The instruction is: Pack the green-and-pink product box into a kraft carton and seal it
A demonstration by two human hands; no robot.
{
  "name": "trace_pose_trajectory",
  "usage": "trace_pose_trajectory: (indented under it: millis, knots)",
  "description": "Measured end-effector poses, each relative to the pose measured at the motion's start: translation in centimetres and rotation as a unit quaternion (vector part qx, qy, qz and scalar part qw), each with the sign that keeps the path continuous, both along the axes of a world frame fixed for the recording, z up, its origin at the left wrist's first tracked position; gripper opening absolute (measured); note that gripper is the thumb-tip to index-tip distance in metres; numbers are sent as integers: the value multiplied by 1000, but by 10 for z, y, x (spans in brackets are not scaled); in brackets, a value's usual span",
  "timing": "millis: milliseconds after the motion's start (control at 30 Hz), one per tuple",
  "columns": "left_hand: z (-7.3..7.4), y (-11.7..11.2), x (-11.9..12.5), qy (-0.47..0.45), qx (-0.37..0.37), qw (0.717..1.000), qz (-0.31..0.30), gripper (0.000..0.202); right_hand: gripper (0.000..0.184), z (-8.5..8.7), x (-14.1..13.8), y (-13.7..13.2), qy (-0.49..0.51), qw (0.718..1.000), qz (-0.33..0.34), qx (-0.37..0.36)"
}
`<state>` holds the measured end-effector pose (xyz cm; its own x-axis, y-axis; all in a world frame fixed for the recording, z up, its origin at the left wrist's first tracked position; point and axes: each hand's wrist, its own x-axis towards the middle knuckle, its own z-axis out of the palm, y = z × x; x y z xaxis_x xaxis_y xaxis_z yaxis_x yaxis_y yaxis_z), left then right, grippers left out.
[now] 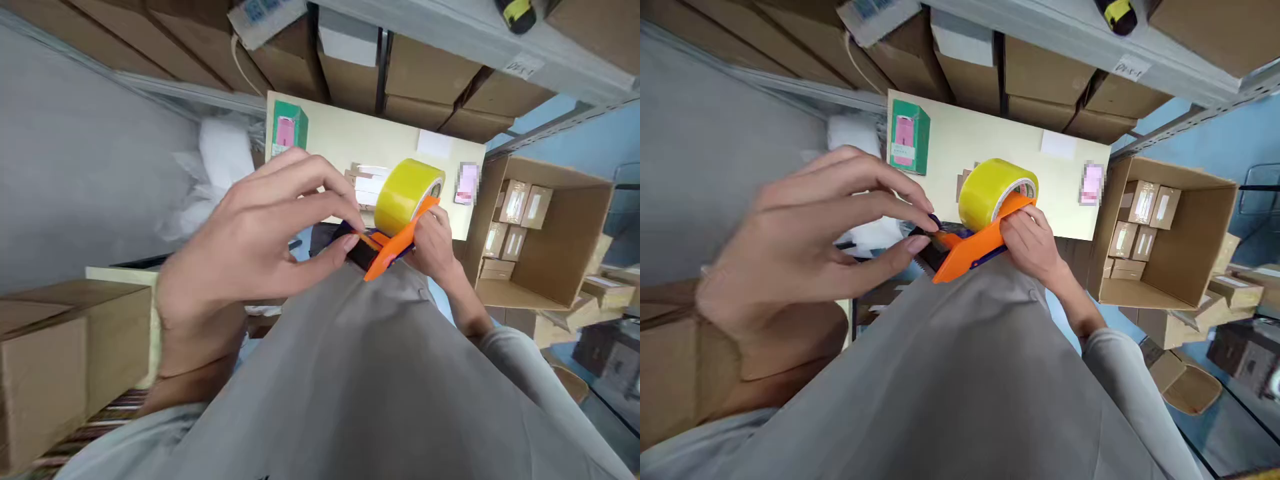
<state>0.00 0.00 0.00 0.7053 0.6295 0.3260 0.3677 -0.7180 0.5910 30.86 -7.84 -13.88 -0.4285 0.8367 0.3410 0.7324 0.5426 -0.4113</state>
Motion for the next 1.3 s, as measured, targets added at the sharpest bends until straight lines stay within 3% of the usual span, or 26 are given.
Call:
trace_pose_trajectory:
  millis: [167, 267, 367, 433, 533, 667, 900, 1067, 1167, 1300]
  knots:
    - [-9, 12, 1, -3, 85, 996, -9, 6, 35, 3, -1, 2, -8, 1000, 4, -30]
    - [-22, 8, 2, -49, 172, 984, 27, 5, 29, 3, -1, 2, 3, 999, 21, -38]
    - [-37, 1, 2, -93, 210, 972, 47, 10, 24, -3, -1, -2, 16, 998, 35, -55]
    - [-51, -3, 2, -115, 175, 975, 70, 11, 24, -9, -1, -6, 20, 996, 31, -82]
    - [-78, -9, 1, -137, 60, 980, 133, 2, 25, -18, -1, -11, 18, 991, 18, -134]
    - [-109, -14, 2, -109, -32, 970, 215, 20, 29, -21, 0, -13, 3, 982, 23, -186]
    - [-122, -10, 17, -209, -71, 934, 280, 17, 39, -5, 2, 4, 0, 970, 31, -243]
    - [-154, -19, 36, -191, -243, 871, 381, 22, 53, 3, 8, 34, -48, 934, 4, -355]
    - [-184, -23, 42, -199, -326, 812, 441, 25, 55, 5, 18, 58, -111, 886, 7, -449]
    - [-228, -16, 33, -246, -389, 726, 510, 28, 55, 2, 30, 95, -177, 825, 7, -536]
